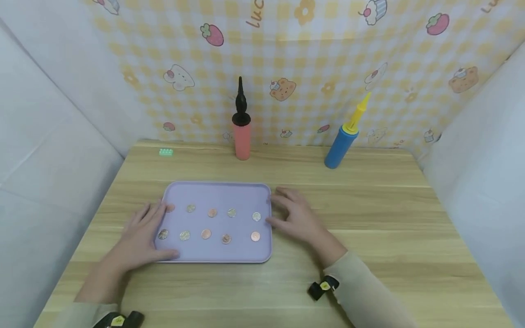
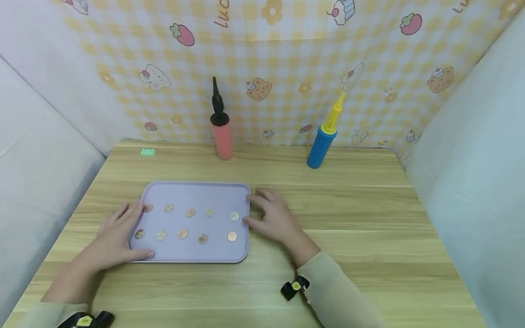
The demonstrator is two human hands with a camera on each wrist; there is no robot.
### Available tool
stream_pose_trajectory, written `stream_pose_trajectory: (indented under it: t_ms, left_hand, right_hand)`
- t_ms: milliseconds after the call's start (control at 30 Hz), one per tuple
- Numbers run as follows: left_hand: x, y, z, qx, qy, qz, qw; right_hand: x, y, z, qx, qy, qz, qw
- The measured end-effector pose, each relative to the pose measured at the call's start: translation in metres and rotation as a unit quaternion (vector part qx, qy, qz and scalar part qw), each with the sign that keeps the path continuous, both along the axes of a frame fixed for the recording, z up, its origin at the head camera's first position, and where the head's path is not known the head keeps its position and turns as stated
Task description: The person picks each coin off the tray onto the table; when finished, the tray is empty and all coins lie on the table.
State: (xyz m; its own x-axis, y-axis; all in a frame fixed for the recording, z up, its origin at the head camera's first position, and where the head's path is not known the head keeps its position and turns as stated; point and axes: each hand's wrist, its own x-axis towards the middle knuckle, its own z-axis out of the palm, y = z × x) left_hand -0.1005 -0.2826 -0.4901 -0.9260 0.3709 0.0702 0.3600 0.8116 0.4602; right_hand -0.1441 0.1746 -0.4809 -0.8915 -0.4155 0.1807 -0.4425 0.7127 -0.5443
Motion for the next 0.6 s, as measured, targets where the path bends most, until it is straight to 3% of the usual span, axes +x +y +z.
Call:
stream_pose_trajectory:
  t_ms: [300,600]
  left_hand:
    - [0.001,0.001,-0.001,0.006,0.007,0.01,0.9999]
    - [0.003,-0.001,-0.003,0.008,0.01,0.007,0.9999]
  right_hand:
    - [-0.006,-0.032,-0.007,-0.001,-0.019,-0.018,0.9997]
    - [-0.01,-0.041,-0.005,0.003,-0.066,-0.03,0.9974]
